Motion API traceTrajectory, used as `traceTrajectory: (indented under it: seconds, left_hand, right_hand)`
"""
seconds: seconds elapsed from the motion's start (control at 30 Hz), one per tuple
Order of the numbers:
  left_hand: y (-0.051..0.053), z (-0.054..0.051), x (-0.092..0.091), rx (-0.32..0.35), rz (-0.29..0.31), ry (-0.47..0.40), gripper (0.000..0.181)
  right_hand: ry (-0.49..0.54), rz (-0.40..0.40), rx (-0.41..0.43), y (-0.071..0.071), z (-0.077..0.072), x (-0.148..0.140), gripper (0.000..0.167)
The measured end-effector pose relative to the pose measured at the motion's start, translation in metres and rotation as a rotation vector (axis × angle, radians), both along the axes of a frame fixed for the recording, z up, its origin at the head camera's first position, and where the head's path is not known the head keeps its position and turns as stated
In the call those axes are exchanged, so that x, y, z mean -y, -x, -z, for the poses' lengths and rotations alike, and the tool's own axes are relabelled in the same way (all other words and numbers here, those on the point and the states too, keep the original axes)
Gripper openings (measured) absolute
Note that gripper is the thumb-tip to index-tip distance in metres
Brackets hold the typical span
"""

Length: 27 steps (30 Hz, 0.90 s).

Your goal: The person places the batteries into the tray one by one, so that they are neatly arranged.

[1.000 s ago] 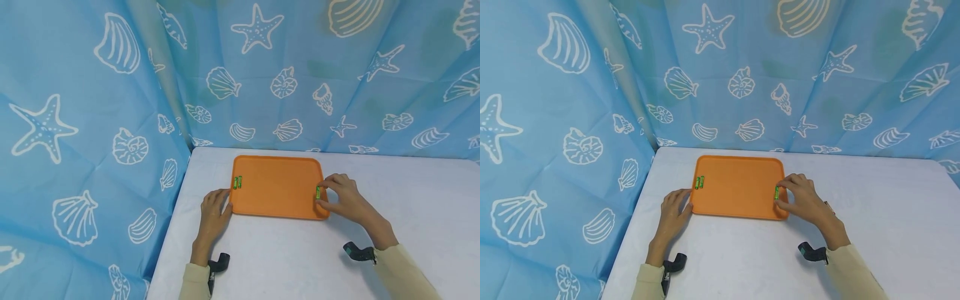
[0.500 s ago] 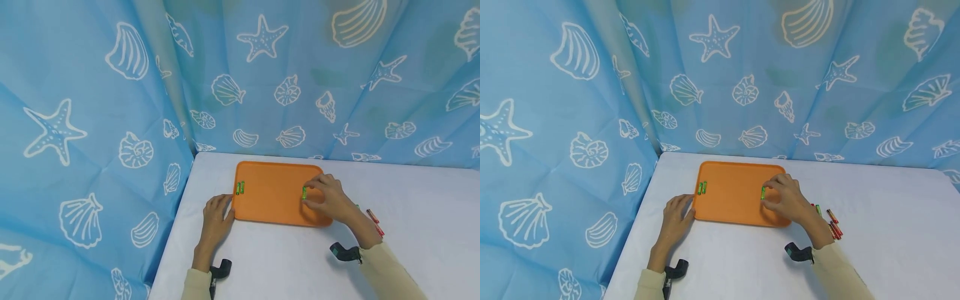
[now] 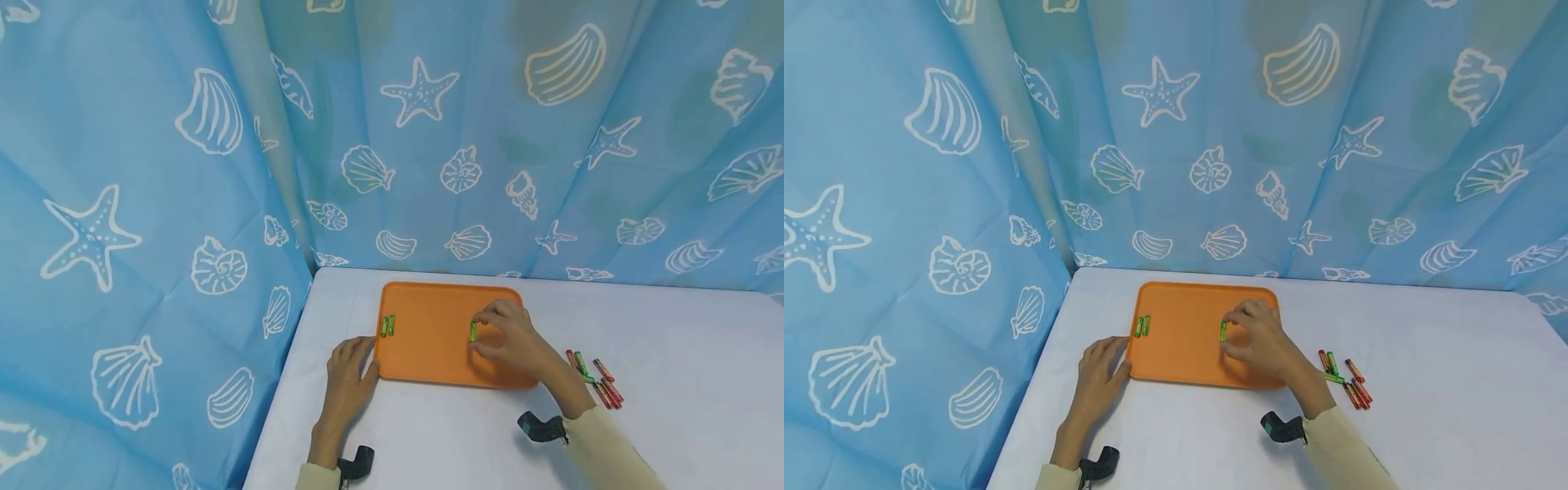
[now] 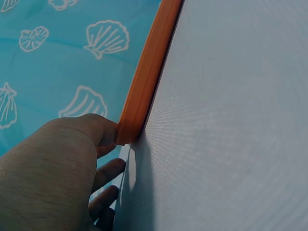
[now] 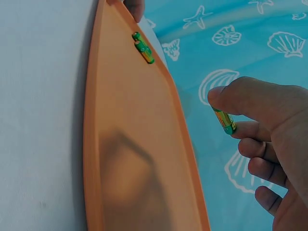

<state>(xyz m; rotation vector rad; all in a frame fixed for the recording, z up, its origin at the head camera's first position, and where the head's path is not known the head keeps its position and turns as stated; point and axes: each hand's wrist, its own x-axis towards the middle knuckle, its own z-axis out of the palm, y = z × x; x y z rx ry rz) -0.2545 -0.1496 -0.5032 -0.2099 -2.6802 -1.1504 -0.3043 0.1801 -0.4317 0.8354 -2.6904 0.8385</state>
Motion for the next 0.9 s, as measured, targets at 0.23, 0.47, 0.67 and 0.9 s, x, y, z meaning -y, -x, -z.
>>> traceTrajectory:
  seconds: [0.23, 0.47, 0.67, 0.9]
  left_hand:
    - [-0.002, 0.002, 0.004, -0.005, -0.006, -0.004, 0.043]
    - [-0.001, 0.003, 0.0, -0.009, 0.0, -0.002, 0.043]
    - [0.0, 0.004, -0.001, -0.009, -0.007, 0.005, 0.043]
    - [0.0, 0.002, -0.001, 0.004, -0.025, 0.016, 0.043]
  right_hand:
    - [0.02, -0.018, -0.041, 0.002, 0.002, 0.017, 0.039]
    - [-0.001, -0.003, 0.012, 0.006, 0.001, 0.028, 0.038]
    - [0.001, -0.009, 0.014, 0.01, 0.004, 0.041, 0.037]
    - [-0.019, -0.002, 0.052, 0.016, 0.005, 0.059, 0.04]
